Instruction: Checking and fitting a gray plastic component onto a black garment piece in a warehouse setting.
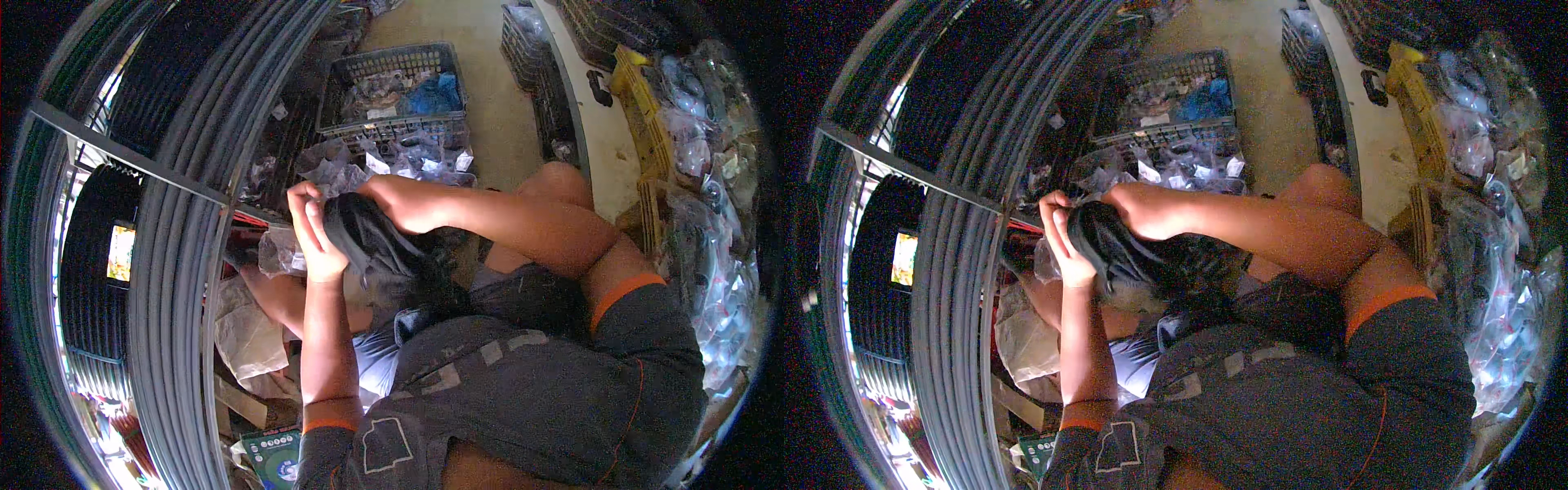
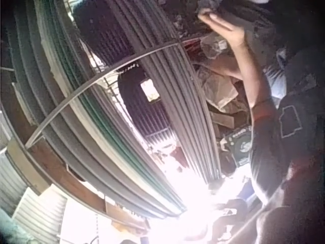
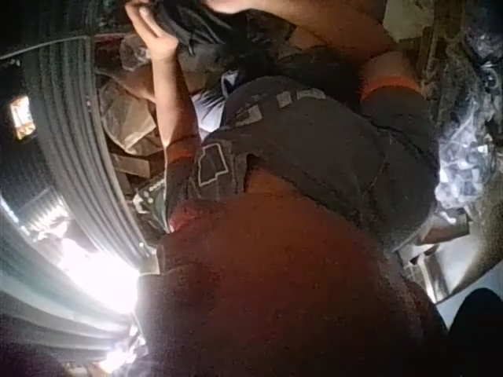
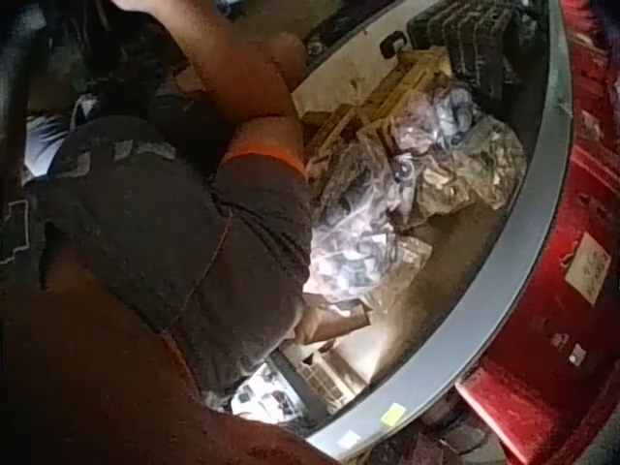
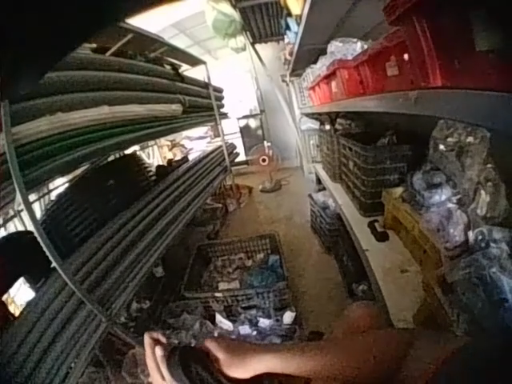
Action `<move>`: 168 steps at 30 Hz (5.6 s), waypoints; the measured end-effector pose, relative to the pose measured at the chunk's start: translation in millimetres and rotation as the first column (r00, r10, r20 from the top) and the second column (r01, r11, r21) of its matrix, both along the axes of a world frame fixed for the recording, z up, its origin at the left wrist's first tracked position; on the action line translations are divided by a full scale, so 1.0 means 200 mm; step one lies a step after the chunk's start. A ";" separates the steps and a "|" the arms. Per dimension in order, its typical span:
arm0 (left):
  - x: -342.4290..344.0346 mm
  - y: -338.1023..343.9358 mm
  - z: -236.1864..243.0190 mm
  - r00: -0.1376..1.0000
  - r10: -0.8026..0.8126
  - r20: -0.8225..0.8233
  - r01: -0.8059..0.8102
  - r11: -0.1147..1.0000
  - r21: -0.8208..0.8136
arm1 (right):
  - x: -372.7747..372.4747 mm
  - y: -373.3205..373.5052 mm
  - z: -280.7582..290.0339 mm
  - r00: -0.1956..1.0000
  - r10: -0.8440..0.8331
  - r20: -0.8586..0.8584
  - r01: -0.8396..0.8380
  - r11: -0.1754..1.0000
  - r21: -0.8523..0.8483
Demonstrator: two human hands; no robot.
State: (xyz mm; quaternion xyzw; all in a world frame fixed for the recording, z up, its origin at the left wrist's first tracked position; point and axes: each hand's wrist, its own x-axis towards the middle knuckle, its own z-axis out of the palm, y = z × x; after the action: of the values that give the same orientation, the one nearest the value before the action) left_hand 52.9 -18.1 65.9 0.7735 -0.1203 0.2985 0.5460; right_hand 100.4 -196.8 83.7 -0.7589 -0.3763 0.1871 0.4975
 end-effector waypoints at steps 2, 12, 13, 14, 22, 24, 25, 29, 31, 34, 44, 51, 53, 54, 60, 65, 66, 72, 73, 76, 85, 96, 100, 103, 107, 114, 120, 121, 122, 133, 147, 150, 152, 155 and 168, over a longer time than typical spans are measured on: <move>-0.02 -0.03 0.01 0.998 -0.057 -0.037 0.054 0.996 -0.077 | 0.00 -0.01 -0.01 0.997 0.026 0.069 -0.025 1.000 -0.016; -0.14 -0.07 0.05 0.972 -0.036 -0.234 -0.006 0.984 -0.177 | 0.00 -0.05 0.04 0.964 0.159 0.212 -0.123 0.977 -0.174; -0.15 -0.09 0.03 0.968 0.012 -0.250 -0.049 0.988 -0.144 | -0.01 -0.05 0.05 0.962 0.070 0.264 -0.066 0.998 -0.024; -0.15 -0.11 0.01 0.962 0.061 -0.266 -0.099 0.986 -0.133 | 0.00 -0.06 0.06 0.968 0.038 0.247 -0.022 0.997 -0.067; -0.13 -0.12 -0.10 0.911 0.094 -0.403 -0.024 0.984 0.174 | -0.09 0.00 0.03 0.878 0.102 0.467 0.159 0.858 -0.488; -0.14 -0.12 -0.08 0.948 0.119 -0.297 -0.093 0.991 0.099 | -0.09 0.01 0.03 0.879 0.055 0.473 0.193 0.867 -0.460; -0.15 -0.12 -0.06 0.970 0.104 -0.219 -0.076 0.988 0.131 | -0.09 0.00 0.03 0.933 0.046 0.356 0.117 0.898 -0.425; -0.20 -0.09 0.05 0.996 0.034 -0.077 -0.006 0.941 0.338 | -0.04 -0.03 0.03 0.997 0.076 -0.001 -0.072 0.953 -0.293; -0.21 -0.05 0.11 0.999 -0.018 -0.044 0.034 0.908 0.417 | -0.02 -0.04 0.00 0.965 0.186 -0.184 -0.207 0.973 -0.105; -0.20 -0.01 0.18 0.992 -0.127 -0.014 0.117 0.861 0.495 | -0.01 -0.01 -0.06 0.831 0.459 -0.313 -0.465 0.883 0.060; -0.16 -0.01 0.10 0.997 0.056 -0.044 -0.028 0.877 0.479 | -0.07 0.02 -0.01 0.975 0.088 0.203 -0.028 0.959 -0.281; -0.13 -0.10 -0.08 0.939 0.146 -0.312 -0.184 0.978 -0.094 | -0.09 0.04 0.00 0.800 -0.140 0.583 0.318 0.924 -0.213; -0.11 -0.06 -0.08 0.872 -0.088 -0.481 -0.162 0.876 -0.455 | -0.08 0.03 -0.01 0.733 -0.156 0.662 0.346 0.924 -0.165; -0.10 -0.04 -0.08 0.790 -0.390 -0.474 -0.128 0.651 -0.748 | -0.08 0.02 -0.01 0.673 -0.164 0.721 0.324 0.942 -0.088; -0.14 0.20 -0.04 0.746 -0.490 -0.450 -0.185 0.498 -0.847 | -0.04 -0.01 0.02 0.679 -0.367 0.636 0.284 0.930 0.232; -0.18 0.19 -0.03 0.909 -0.357 -0.216 -0.048 0.426 -0.904 | 0.01 0.01 0.03 0.897 -0.159 -0.412 0.366 0.791 0.491; -0.19 0.17 -0.02 0.941 -0.276 -0.194 -0.037 0.488 -0.872 | 0.01 0.01 0.03 0.777 0.087 -0.623 0.372 0.736 0.566; -0.22 -0.06 -0.04 0.989 -0.046 -0.139 -0.022 0.892 -0.452 | -0.11 0.10 -0.10 0.985 -0.110 0.131 0.064 0.946 0.317; -0.24 -0.11 -0.05 0.982 0.058 -0.181 -0.090 0.980 -0.178 | -0.13 0.12 -0.13 1.000 0.030 -0.007 -0.026 0.944 0.329; -0.27 -0.19 -0.07 0.973 -0.025 -0.230 0.007 0.997 -0.081 | -0.11 0.12 -0.17 0.988 -0.146 -0.039 0.151 0.945 0.289; -0.24 0.05 0.12 0.983 -0.182 0.005 0.173 0.944 0.282 | 0.00 0.00 -0.08 0.958 0.141 -0.251 -0.123 0.989 0.084; -0.21 -0.11 -0.03 0.972 -0.026 -0.235 -0.041 0.960 -0.276 | -0.01 0.02 -0.08 0.882 -0.296 0.367 0.292 0.954 0.069; -0.20 -0.07 -0.08 0.940 -0.087 -0.330 -0.060 0.910 -0.410 | -0.04 0.01 -0.02 0.682 -0.338 0.648 0.331 0.933 0.139; -0.18 0.00 -0.07 0.931 -0.297 -0.212 0.169 0.867 -0.469 | -0.04 0.01 0.03 0.843 -0.237 0.483 0.337 0.933 -0.131; -0.18 0.07 -0.08 0.912 -0.329 -0.244 0.214 0.891 -0.401 | -0.03 0.00 0.04 0.983 -0.100 0.152 0.127 0.975 -0.183; -0.17 0.19 -0.07 0.895 -0.436 -0.094 0.334 0.795 -0.507 | 0.04 -0.01 -0.06 0.978 0.181 -0.105 -0.166 0.977 0.137; -0.17 0.22 -0.06 0.948 -0.312 -0.068 0.226 0.807 -0.546 | 0.02 0.03 -0.04 0.752 0.263 -0.604 0.148 0.826 0.545; -0.16 0.25 -0.08 0.940 -0.336 -0.058 0.237 0.767 -0.596 | 0.04 0.02 -0.02 0.641 0.212 -0.737 0.268 0.839 0.474; -0.16 0.28 -0.12 0.953 -0.295 -0.074 0.183 0.750 -0.636 | 0.07 0.01 0.01 0.536 0.186 -0.823 0.350 0.838 0.418; -0.12 1.20 -0.74 0.691 0.624 -0.364 -0.686 0.725 -0.061 | 0.12 -0.03 0.07 0.598 -0.012 -0.801 0.575 0.703 0.419; -0.02 1.14 -0.98 0.871 0.392 -0.297 -0.490 0.743 -0.456 | 0.05 -0.02 0.10 0.610 -0.005 -0.792 0.572 0.695 0.436; 0.01 0.97 -0.97 0.877 0.463 -0.129 -0.479 0.824 -0.304 | 0.08 -0.03 0.11 0.618 0.007 -0.786 0.570 0.685 0.454; 0.01 0.80 -1.07 0.856 0.500 -0.131 -0.512 0.856 -0.077 | 0.11 -0.04 0.13 0.632 0.005 -0.775 0.573 0.669 0.473; 0.07 0.56 -1.36 0.627 0.207 -0.751 -0.046 0.972 0.229 | 0.15 -0.13 0.18 0.675 0.044 -0.736 0.561 0.617 0.551; 0.12 0.14 -2.27 0.430 0.289 -0.855 0.583 0.634 0.507 | 0.24 -0.20 0.15 0.929 0.365 0.064 -0.240 0.463 0.853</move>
State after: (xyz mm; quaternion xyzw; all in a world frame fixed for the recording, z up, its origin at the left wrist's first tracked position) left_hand 76.5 10.6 -388.7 0.9411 -0.0035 -0.2905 0.1732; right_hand 148.3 -237.1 112.8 -0.3264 -0.5148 0.1130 0.7847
